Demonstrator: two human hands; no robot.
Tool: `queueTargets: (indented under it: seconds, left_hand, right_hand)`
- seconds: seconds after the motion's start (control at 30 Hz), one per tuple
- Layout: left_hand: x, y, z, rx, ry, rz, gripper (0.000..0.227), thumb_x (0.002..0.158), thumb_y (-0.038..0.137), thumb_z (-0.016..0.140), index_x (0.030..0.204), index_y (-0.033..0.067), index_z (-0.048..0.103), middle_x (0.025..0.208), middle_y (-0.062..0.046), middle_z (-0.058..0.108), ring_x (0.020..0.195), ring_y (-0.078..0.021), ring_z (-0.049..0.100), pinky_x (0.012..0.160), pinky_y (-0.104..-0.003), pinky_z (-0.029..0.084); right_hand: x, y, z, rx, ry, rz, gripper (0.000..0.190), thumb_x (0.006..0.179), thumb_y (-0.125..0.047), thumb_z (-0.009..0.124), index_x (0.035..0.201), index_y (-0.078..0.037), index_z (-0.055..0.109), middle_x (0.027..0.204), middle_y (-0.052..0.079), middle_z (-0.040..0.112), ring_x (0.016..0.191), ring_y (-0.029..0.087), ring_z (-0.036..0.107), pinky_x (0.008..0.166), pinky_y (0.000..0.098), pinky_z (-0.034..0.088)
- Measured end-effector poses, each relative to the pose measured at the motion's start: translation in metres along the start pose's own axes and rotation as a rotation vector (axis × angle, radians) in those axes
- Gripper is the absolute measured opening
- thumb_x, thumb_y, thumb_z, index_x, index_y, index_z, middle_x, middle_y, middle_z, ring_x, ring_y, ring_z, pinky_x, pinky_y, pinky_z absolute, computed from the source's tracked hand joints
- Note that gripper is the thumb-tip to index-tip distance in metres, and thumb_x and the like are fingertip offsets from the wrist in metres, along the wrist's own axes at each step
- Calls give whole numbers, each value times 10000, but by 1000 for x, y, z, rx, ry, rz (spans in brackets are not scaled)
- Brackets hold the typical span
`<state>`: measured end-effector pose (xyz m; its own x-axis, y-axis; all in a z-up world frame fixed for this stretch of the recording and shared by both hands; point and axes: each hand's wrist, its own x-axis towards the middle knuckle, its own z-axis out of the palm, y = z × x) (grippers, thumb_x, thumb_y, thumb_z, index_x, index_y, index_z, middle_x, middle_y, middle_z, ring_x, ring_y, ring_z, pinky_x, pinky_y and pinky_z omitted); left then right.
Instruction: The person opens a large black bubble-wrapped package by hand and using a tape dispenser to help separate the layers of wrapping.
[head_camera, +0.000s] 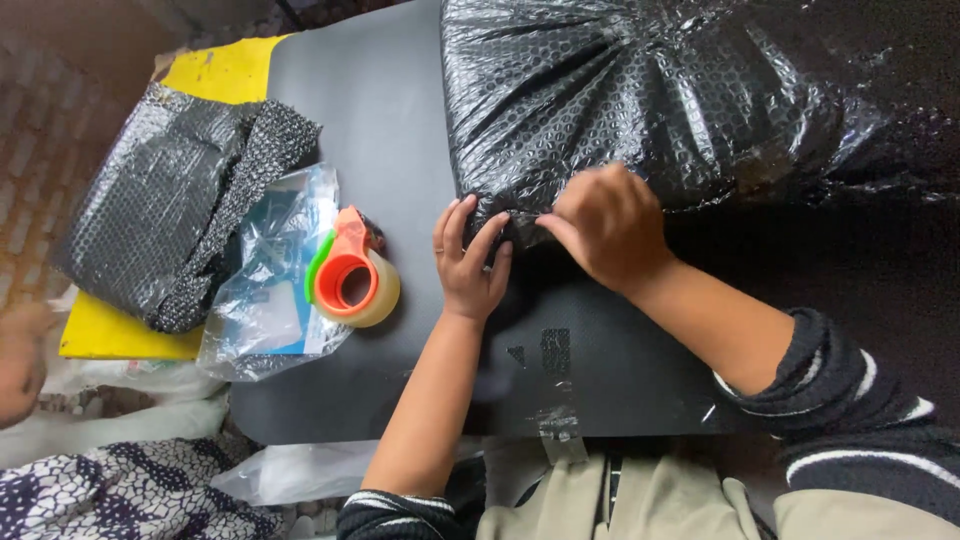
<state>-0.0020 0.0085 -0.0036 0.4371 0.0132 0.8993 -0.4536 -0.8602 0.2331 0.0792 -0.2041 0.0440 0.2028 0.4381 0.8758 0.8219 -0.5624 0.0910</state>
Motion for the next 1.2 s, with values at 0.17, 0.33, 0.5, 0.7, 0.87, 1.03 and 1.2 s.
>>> queueTargets:
  seconds: [0.17, 0.33, 0.5, 0.7, 0.87, 1.03, 1.2]
  left_hand:
    - [0, -1, 0, 6, 2, 15, 346, 949, 271, 689, 1287, 204, 722, 1420, -167, 561, 1351, -393, 517, 1154, -544, 401]
    - [-3, -4, 0, -1, -10, 5, 358, 940, 272, 690, 1292, 209, 713, 1416, -158, 555, 1365, -379, 504, 1161, -544, 391]
    - [-3, -3, 0, 3, -36, -7, 391, 935, 314, 681, 1311, 207, 691, 1410, -157, 545, 1369, -372, 500, 1171, -550, 379]
    - [-12, -3, 7, 85, -35, 44, 698, 806, 494, 819, 1414, 239, 591, 1481, -235, 469, 1405, -477, 436, 1165, -605, 343]
    - [-8, 6, 11, 190, -76, 53, 830, 703, 472, 916, 1443, 302, 582, 1567, -242, 400, 1457, -512, 375, 1167, -603, 337]
    - [-4, 4, 2, 195, -102, 47, 764, 710, 401, 937, 1407, 304, 638, 1526, -228, 456, 1428, -520, 416, 1146, -611, 374]
    - [-5, -19, -18, 131, -221, -138, 581, 848, 104, 856, 1367, 204, 615, 1560, -153, 410, 1499, -467, 373, 1253, -579, 364]
  right_hand:
    - [16, -23, -25, -172, 55, -289, 61, 987, -268, 698, 1039, -239, 714, 1061, -37, 660, 947, 177, 564, 735, 313, 394]
    - [22, -18, -23, -183, 92, -228, 133, 1038, -317, 655, 1098, -248, 752, 1114, -81, 719, 976, 119, 581, 759, 284, 353]
    - [17, -16, -9, -154, 39, -115, 249, 1060, -441, 585, 1160, -275, 742, 1107, -85, 698, 976, 109, 568, 782, 314, 338]
    - [11, -15, 1, -146, -8, -49, 372, 1059, -557, 490, 1202, -294, 711, 1098, -94, 662, 998, 112, 540, 815, 345, 301]
    - [16, -12, -10, -65, -53, -15, 395, 973, -556, 575, 1225, -281, 705, 1089, -95, 673, 1032, 122, 569, 830, 362, 310]
    - [67, 38, -87, 481, -6, 102, 323, 903, -430, 794, 1115, -187, 782, 1094, 20, 772, 1070, 250, 682, 871, 405, 438]
    - [-1, 154, -188, 181, 11, 393, 160, 1245, 155, 721, 1400, 192, 716, 1440, 359, 644, 1396, 490, 572, 1267, 573, 436]
